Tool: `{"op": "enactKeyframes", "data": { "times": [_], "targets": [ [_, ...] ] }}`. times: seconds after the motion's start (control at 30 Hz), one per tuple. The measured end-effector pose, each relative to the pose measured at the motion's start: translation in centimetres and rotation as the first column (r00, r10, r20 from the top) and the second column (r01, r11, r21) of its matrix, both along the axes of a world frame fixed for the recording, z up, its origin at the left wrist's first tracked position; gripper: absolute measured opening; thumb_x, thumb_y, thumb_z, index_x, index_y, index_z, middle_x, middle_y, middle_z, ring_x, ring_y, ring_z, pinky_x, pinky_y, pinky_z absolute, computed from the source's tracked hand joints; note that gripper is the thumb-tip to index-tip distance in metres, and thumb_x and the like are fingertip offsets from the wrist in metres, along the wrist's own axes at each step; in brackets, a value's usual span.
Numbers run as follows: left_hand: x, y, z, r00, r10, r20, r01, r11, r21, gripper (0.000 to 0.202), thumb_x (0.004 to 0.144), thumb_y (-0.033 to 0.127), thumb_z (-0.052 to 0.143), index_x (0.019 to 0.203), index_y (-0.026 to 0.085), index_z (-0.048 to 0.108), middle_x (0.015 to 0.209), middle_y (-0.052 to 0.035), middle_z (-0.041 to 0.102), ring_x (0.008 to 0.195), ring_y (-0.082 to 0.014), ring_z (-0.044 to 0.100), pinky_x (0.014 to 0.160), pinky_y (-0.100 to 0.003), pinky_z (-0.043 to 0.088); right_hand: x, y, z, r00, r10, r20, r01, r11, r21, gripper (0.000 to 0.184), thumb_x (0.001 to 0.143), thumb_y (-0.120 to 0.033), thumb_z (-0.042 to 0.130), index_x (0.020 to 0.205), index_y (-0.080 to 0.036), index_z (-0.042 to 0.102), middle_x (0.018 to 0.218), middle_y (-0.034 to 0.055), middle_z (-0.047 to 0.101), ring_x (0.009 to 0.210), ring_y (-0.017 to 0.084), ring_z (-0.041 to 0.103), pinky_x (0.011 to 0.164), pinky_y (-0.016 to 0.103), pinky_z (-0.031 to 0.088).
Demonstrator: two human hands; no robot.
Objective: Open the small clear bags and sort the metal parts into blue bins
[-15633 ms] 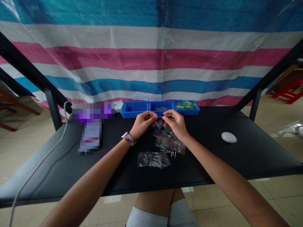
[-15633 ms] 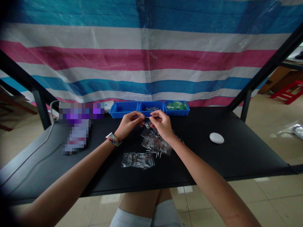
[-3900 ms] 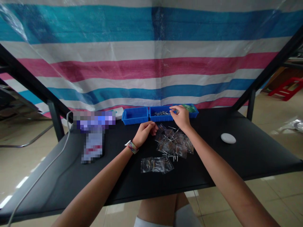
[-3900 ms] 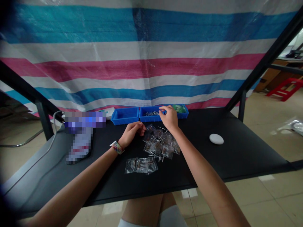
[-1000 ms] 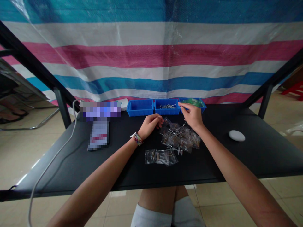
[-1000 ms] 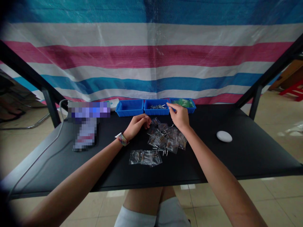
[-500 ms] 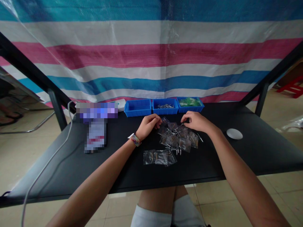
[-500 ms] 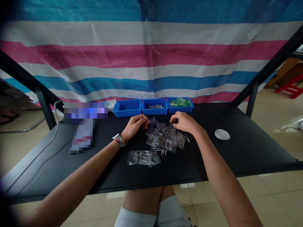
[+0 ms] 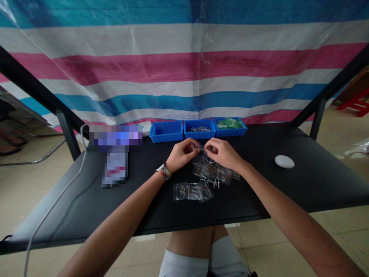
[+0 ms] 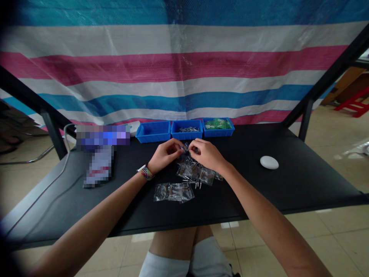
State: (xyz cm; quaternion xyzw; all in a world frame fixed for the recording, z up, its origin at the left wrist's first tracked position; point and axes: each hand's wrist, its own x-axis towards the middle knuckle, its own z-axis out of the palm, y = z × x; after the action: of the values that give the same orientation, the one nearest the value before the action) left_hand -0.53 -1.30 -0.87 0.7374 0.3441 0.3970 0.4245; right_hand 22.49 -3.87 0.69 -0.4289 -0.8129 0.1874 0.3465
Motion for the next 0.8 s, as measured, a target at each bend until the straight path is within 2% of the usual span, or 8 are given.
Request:
{"op": "enactKeyframes", "data": {
  "times": [0.13, 0.23, 0.37, 0.67, 0.73, 0.8],
  "targets": [
    [-0.1, 0.28, -0.26, 1.0, -0.005, -0.025, 0.005, 1.0, -0.005, 0.028, 0.091, 0.044, 0.074, 0.09, 0.016, 0.071, 0.076, -0.0025, 0.067, 0.065, -0.0136, 0.06, 0.059, -0.023, 0.045, -1.33, -0.74, 0.03, 0.994, 0.01, -0.111, -0.007, 1.0, 0.025, 0.01, 0.095, -0.019, 0.062, 0.09, -0.021, 0.07, 0.089, 0.0026, 0.067, 0.066, 0.013, 0.056, 0.063, 0.027, 0.045],
    [-0.15, 0.44, -0.46, 1.0, 0.003, 0.0, -0.003, 0.999, -0.042, 0.032, 0.092, 0.047, 0.072, 0.086, 0.016, 0.068, 0.073, -0.0021, 0.066, 0.063, -0.0136, 0.06, 0.059, -0.023, 0.045, -1.43, -0.74, -0.16, 0.984, -0.05, -0.171, 0.057, 0.998, 0.036, 0.008, 0.093, -0.019, 0.064, 0.095, -0.021, 0.072, 0.09, 0.0032, 0.072, 0.066, 0.014, 0.058, 0.062, 0.027, 0.048],
    [-0.1, 0.41, -0.41, 1.0, 0.008, -0.022, -0.01, 0.998, -0.068, 0.043, 0.095, 0.056, 0.066, 0.079, 0.016, 0.066, 0.066, -0.0014, 0.064, 0.059, -0.0131, 0.058, 0.057, -0.023, 0.043, -1.35, -0.71, -0.25, 0.963, -0.112, -0.243, 0.125, 0.992, 0.037, 0.004, 0.09, -0.02, 0.068, 0.091, -0.021, 0.071, 0.084, 0.0021, 0.073, 0.062, 0.013, 0.058, 0.061, 0.027, 0.049],
    [-0.13, 0.36, -0.2, 0.997, 0.029, -0.069, -0.033, 0.998, -0.054, 0.051, 0.098, 0.061, 0.06, 0.076, 0.015, 0.068, 0.061, -0.0014, 0.063, 0.056, -0.0125, 0.056, 0.057, -0.023, 0.041, -1.49, -0.97, -0.06, 0.946, -0.073, -0.315, 0.084, 0.996, 0.019, 0.005, 0.088, -0.023, 0.067, 0.083, -0.022, 0.066, 0.077, 0.0008, 0.066, 0.063, 0.015, 0.06, 0.06, 0.028, 0.05],
    [-0.16, 0.42, -0.24, 0.999, 0.016, -0.051, -0.02, 0.997, -0.073, 0.052, 0.099, 0.06, 0.057, 0.074, 0.016, 0.067, 0.061, -0.0015, 0.063, 0.057, -0.0128, 0.057, 0.058, -0.023, 0.043, -1.42, -1.17, 0.05, 0.945, -0.097, -0.312, 0.124, 0.99, 0.068, 0.006, 0.089, -0.023, 0.065, 0.084, -0.023, 0.065, 0.078, 0.0012, 0.066, 0.063, 0.015, 0.061, 0.061, 0.029, 0.052],
    [-0.2, 0.49, -0.33, 1.0, 0.0, -0.027, -0.002, 0.996, -0.092, 0.052, 0.1, 0.06, 0.055, 0.073, 0.016, 0.066, 0.062, -0.0016, 0.063, 0.058, -0.0131, 0.058, 0.059, -0.023, 0.044, -1.17, -1.11, 0.3, 0.938, -0.155, -0.311, 0.217, 0.96, 0.176, 0.008, 0.092, -0.024, 0.064, 0.085, -0.024, 0.065, 0.082, 0.0025, 0.066, 0.065, 0.016, 0.061, 0.063, 0.03, 0.053]
  ]
}}
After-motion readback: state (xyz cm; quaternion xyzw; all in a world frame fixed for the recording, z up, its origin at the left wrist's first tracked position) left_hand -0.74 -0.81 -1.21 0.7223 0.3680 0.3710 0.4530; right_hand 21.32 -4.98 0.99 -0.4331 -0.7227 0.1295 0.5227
